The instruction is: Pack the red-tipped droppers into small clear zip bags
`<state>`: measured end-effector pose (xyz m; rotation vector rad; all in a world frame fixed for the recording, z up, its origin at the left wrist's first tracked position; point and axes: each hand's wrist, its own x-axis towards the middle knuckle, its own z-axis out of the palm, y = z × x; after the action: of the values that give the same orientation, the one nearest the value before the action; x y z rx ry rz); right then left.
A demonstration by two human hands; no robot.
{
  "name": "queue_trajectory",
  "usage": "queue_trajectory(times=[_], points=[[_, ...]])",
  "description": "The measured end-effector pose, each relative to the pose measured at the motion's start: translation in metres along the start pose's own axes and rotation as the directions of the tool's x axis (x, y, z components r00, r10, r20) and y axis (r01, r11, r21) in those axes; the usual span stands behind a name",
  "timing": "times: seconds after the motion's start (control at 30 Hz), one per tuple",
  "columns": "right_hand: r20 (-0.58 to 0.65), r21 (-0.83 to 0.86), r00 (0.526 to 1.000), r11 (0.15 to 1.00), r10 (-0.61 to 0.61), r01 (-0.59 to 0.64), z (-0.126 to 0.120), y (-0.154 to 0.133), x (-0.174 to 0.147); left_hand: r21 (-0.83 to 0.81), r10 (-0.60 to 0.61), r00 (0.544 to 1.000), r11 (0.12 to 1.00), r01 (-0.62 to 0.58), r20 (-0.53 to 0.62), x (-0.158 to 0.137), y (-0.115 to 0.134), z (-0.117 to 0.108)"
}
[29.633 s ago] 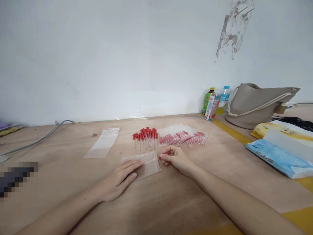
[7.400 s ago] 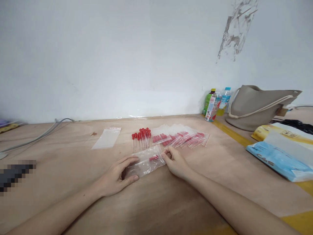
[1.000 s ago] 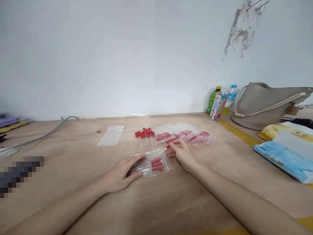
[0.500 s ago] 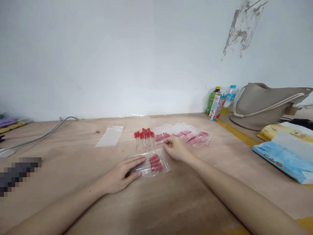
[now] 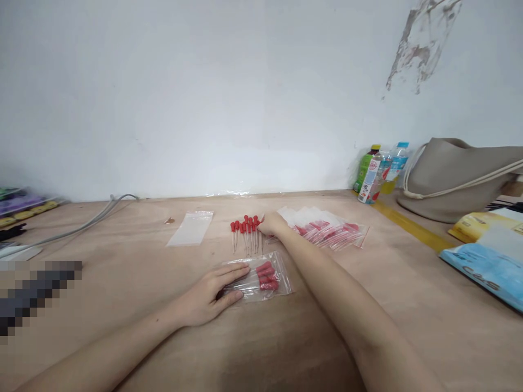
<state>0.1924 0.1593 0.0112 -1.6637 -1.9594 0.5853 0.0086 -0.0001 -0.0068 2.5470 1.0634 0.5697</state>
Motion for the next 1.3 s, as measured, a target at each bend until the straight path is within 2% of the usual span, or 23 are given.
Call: queue_trajectory(times=[0.1, 0.2, 0.27, 0.33, 0.4, 0.5, 0.63, 0.73, 0.83, 0.93, 1.07, 1.1, 1.2, 1.3], points=[[-0.080, 0.182, 0.996, 0.983, 0.035, -0.020, -0.004, 0.003, -0.006, -0.003, 0.008, 1.000, 1.000, -0.008, -0.008, 0.000, 0.000, 0.000], [-0.221, 0.357, 0.973, 0.934, 0.070, 0.013, -0.016, 0.015, -0.022, -0.001, 0.015, 1.000, 1.000, -0.015, -0.013, 0.000, 0.000, 0.000], [-0.343, 0.472, 0.934, 0.878, 0.096, 0.083, -0.027, 0.028, -0.040, 0.000, 0.014, 1.000, 1.000, -0.014, -0.018, 0.000, -0.001, 0.001], [-0.476, 0.632, 0.865, 0.745, 0.157, 0.213, -0.036, 0.043, -0.060, 0.000, 0.012, 1.000, 1.000, -0.012, -0.022, 0.000, -0.001, 0.001], [-0.487, 0.705, 0.840, 0.676, 0.241, 0.214, -0.040, 0.055, -0.079, 0.005, 0.015, 1.000, 1.000, -0.015, -0.022, 0.000, -0.001, 0.001], [-0.420, 0.791, 0.841, 0.591, 0.340, 0.156, -0.035, 0.063, -0.098, 0.026, 0.013, 1.000, 1.000, -0.013, -0.013, 0.001, -0.001, 0.001], [-0.274, 0.909, 0.897, 0.397, 0.346, 0.125, -0.018, 0.059, -0.107, 0.036, 0.007, 1.000, 0.999, -0.007, -0.006, 0.001, -0.001, 0.000], [-0.209, 0.939, 0.938, 0.325, 0.276, 0.114, -0.009, 0.053, -0.111, 0.031, 0.015, 1.000, 0.999, -0.015, -0.012, 0.001, -0.001, 0.001], [-0.192, 0.928, 0.963, 0.355, 0.187, 0.116, -0.006, 0.052, -0.117, 0.032, 0.015, 1.000, 0.999, -0.015, -0.014, 0.001, -0.002, 0.001], [-0.231, 0.906, 0.958, 0.395, 0.168, 0.149, -0.006, 0.054, -0.120, 0.038, 0.007, 1.000, 0.999, -0.007, -0.009, 0.001, -0.002, 0.002], [-0.171, 0.930, 0.973, 0.352, 0.157, 0.107, -0.006, 0.054, -0.122, 0.029, -0.008, 1.000, 1.000, 0.009, -0.023, 0.000, 0.000, 0.002], [-0.141, 0.927, 0.981, 0.365, 0.132, 0.084, -0.006, 0.054, -0.122, 0.023, -0.012, 1.000, 1.000, 0.013, -0.028, 0.000, 0.000, 0.001], [-0.069, 0.848, 0.998, 0.527, 0.010, 0.054, -0.007, 0.052, -0.124, 0.004, -0.019, 0.999, 1.000, 0.019, -0.030, 0.000, 0.002, 0.001], [-0.058, 0.671, 0.993, 0.733, -0.099, 0.112, -0.004, 0.050, -0.123, -0.009, -0.020, 1.000, 1.000, 0.020, -0.024, 0.000, 0.003, 0.000]])
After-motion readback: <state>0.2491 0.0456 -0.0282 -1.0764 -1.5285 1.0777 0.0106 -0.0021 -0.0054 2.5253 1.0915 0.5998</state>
